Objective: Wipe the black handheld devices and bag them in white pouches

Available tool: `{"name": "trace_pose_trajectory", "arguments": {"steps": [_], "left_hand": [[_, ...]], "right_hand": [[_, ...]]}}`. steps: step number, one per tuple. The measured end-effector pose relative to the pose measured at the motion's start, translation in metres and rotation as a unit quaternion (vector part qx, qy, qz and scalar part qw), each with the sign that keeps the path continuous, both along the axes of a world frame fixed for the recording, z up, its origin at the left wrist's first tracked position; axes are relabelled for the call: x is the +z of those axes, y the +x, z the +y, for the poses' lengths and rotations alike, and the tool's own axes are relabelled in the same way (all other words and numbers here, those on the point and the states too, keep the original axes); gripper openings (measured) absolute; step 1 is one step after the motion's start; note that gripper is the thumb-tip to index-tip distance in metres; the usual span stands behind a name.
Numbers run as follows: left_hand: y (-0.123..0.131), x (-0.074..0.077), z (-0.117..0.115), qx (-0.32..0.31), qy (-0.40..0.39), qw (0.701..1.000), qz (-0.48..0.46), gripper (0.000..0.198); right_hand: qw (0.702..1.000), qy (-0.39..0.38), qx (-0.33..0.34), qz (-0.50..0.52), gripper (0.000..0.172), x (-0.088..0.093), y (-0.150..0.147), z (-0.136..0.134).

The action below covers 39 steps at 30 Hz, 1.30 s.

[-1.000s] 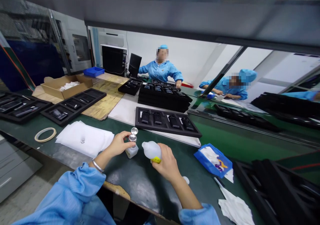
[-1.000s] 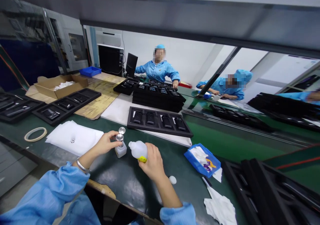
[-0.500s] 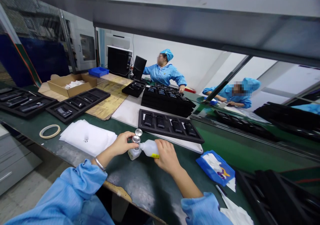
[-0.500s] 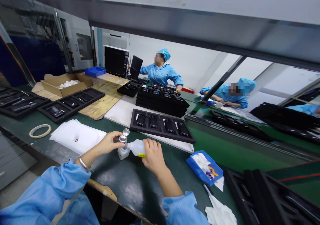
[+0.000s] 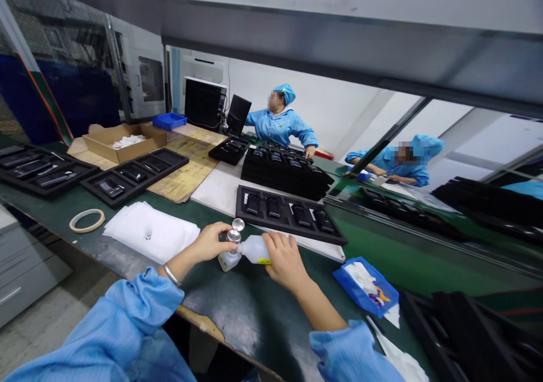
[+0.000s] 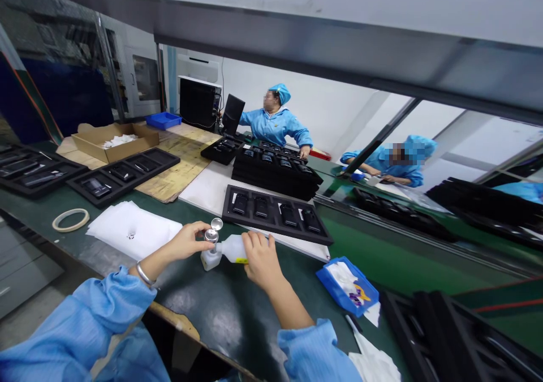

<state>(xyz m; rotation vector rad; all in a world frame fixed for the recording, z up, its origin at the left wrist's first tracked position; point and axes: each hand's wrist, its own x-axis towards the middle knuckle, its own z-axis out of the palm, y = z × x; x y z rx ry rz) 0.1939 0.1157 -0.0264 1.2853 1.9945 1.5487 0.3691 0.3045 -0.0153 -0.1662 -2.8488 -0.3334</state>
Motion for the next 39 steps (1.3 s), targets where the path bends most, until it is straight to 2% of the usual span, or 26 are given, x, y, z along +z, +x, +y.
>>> {"name": "trace_pose_trajectory", "arguments": {"steps": [16,39], "left_hand": [[-0.001,-0.003,0.000,0.002,0.000,1.000,-0.006,0.038],[0.000,0.001,0.003,-0.005,0.006,0.999,-0.034,0.036]], "right_hand": [[1.000,0.016,0.009,-0.011,0.069,0.012,-0.003,-0.004],[1.000,0.009,0.011,-0.011,0.069,0.016,-0.004,-0.002]]}}
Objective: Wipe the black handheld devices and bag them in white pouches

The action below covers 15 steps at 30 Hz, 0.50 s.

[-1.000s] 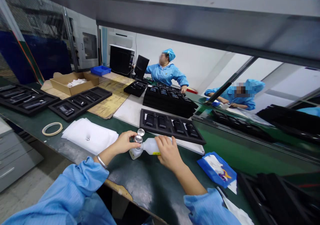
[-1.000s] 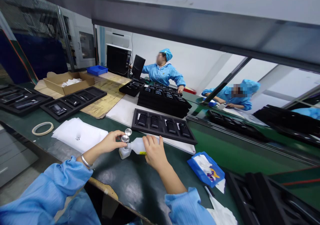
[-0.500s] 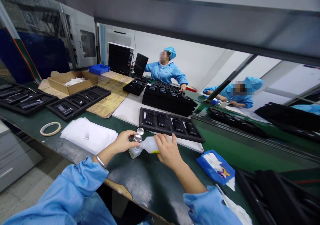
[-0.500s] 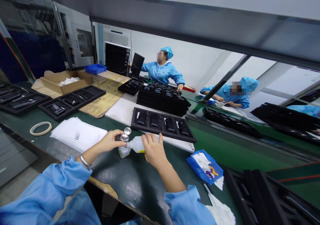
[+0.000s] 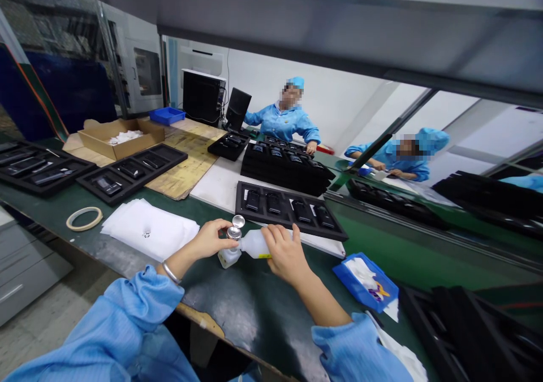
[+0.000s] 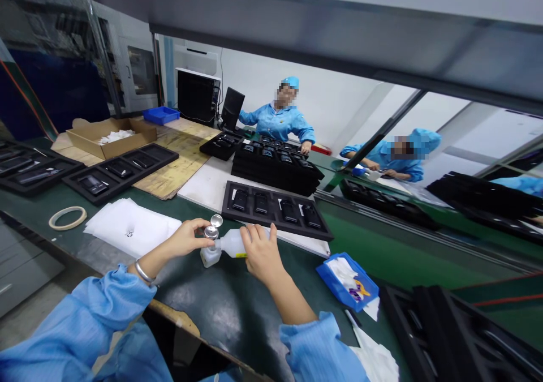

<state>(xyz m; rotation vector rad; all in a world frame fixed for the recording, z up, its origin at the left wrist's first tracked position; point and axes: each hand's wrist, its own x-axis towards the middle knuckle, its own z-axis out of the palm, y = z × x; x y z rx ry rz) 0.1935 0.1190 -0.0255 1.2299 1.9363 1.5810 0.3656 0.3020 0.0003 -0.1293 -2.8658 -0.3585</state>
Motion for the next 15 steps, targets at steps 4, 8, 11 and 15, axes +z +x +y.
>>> {"name": "trace_pose_trajectory", "arguments": {"steps": [4,8,11,15], "left_hand": [[-0.0003,0.0010,0.0006,-0.003,-0.003,1.000,0.000,0.037],[-0.0010,0.0014,0.0014,-0.006,-0.005,1.000,-0.003,0.037],[-0.0019,0.0004,0.0023,-0.009,-0.003,1.000,-0.006,0.037],[-0.0027,-0.0011,0.0032,-0.016,0.003,1.000,-0.013,0.037]], "right_hand": [[1.000,0.008,0.000,0.003,0.068,0.0005,0.0005,0.0014],[1.000,0.018,0.001,0.003,0.068,0.0018,0.0016,0.0018],[1.000,0.020,0.000,0.001,0.068,0.0033,0.0021,0.0018],[1.000,0.027,-0.002,0.004,0.067,0.0046,0.0020,0.0018]]}}
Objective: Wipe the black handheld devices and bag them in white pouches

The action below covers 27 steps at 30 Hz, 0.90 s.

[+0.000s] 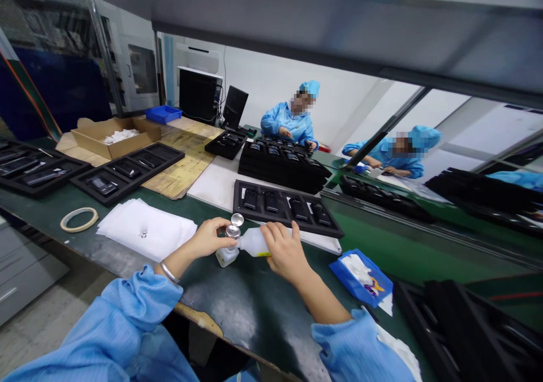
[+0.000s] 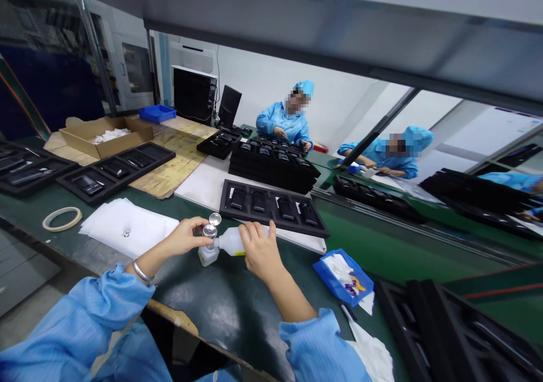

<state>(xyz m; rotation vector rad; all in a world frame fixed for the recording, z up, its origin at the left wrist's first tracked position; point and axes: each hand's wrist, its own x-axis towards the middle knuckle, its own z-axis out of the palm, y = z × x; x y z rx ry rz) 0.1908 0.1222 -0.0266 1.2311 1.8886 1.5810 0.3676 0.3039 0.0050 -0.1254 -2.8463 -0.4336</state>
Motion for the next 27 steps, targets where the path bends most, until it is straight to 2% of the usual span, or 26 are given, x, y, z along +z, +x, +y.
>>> {"name": "trace_pose_trajectory", "arguments": {"steps": [27], "left_hand": [[-0.0008,0.0065,-0.0005,-0.002,0.015,1.000,-0.003,0.037]], "right_hand": [[1.000,0.018,0.012,0.007,0.067,0.0030,-0.0014,-0.0020]]}}
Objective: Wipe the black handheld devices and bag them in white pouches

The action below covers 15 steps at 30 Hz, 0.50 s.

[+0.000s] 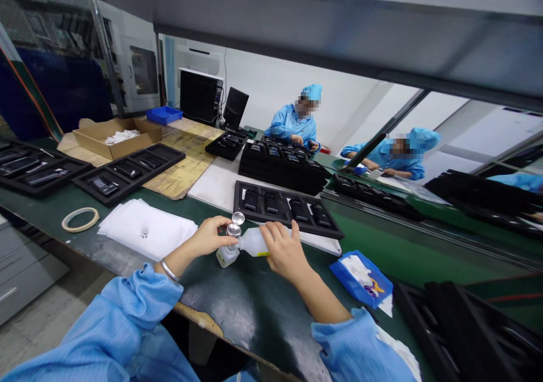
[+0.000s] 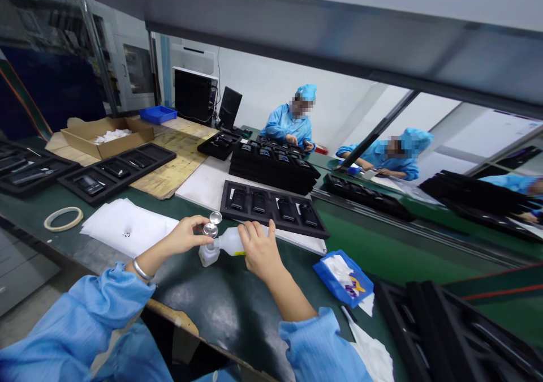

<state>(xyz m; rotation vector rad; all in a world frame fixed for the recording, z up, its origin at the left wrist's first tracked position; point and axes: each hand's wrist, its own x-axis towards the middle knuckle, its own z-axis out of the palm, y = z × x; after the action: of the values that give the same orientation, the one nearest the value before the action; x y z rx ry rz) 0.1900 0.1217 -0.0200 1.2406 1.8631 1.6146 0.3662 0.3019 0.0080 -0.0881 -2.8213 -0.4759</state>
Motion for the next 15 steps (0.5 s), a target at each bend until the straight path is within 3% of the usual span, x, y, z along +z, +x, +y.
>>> {"name": "trace_pose_trajectory", "arguments": {"steps": [15], "left_hand": [[-0.0006,0.0025,-0.0004,0.005,0.004,1.000,-0.012,0.038]], "right_hand": [[0.999,-0.036,-0.009,0.002,0.068,-0.0036,-0.0005,-0.0010]]}}
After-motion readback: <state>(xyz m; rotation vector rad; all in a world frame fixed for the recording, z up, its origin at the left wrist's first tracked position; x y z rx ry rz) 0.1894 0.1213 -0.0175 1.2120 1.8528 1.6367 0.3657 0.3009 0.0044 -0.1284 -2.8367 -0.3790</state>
